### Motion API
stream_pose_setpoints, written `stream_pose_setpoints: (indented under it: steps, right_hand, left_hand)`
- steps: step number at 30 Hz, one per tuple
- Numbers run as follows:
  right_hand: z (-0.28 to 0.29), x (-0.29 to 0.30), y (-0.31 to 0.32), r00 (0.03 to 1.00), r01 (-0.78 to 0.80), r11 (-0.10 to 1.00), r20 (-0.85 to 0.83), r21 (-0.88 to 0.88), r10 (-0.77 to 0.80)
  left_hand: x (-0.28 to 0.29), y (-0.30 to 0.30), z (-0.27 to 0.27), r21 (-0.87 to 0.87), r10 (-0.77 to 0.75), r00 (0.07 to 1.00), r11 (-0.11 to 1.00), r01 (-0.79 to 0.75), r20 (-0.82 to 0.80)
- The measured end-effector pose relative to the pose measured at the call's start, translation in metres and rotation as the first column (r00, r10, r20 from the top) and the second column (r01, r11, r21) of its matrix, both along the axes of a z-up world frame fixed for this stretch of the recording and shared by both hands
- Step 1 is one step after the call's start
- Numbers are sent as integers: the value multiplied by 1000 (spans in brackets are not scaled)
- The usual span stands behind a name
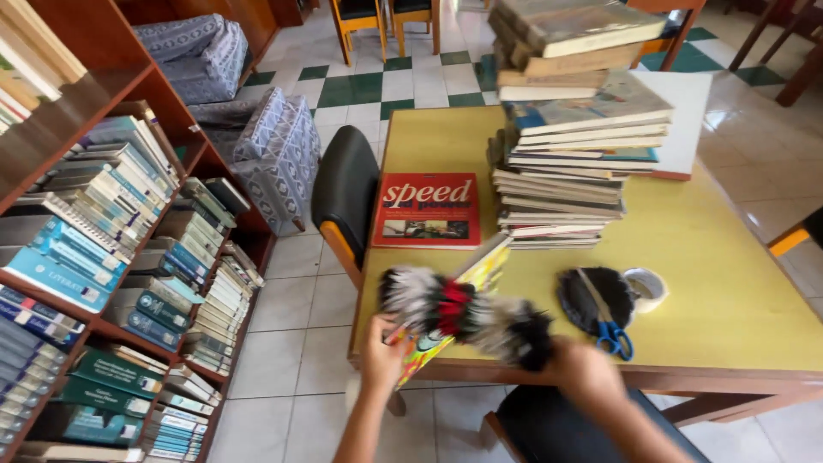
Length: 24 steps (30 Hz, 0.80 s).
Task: A person in a library setting is covering a book with a protective plastic film, using scissors to cut the film and tape to secure it.
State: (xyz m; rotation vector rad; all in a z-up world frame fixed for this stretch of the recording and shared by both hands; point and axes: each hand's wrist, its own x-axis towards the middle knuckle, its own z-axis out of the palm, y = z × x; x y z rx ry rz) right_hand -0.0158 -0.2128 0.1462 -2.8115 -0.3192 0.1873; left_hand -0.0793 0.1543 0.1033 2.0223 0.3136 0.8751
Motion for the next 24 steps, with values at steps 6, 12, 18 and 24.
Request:
stream_pose_setpoints:
  steps: [6, 12, 18, 24]
  right_hand:
    - [50, -31, 34, 946, 251, 916, -122, -312, -300]
    - [-60, -22, 10, 977, 126, 990, 181, -58, -114]
    - [-24, -77, 61, 961, 121, 987, -236, -105, -143]
    - [-45, -82, 22, 888, 442, 869, -29, -224, -459]
  left_hand:
    - [-13, 1, 0, -284, -313, 949, 907, 311, 41]
    - [-12, 30, -53, -410, -220, 975, 893, 185, -39]
    - [-3, 47, -35, -93, -480, 877, 873, 478, 0]
    - [-17, 49, -14, -402, -758, 606, 490, 774, 243]
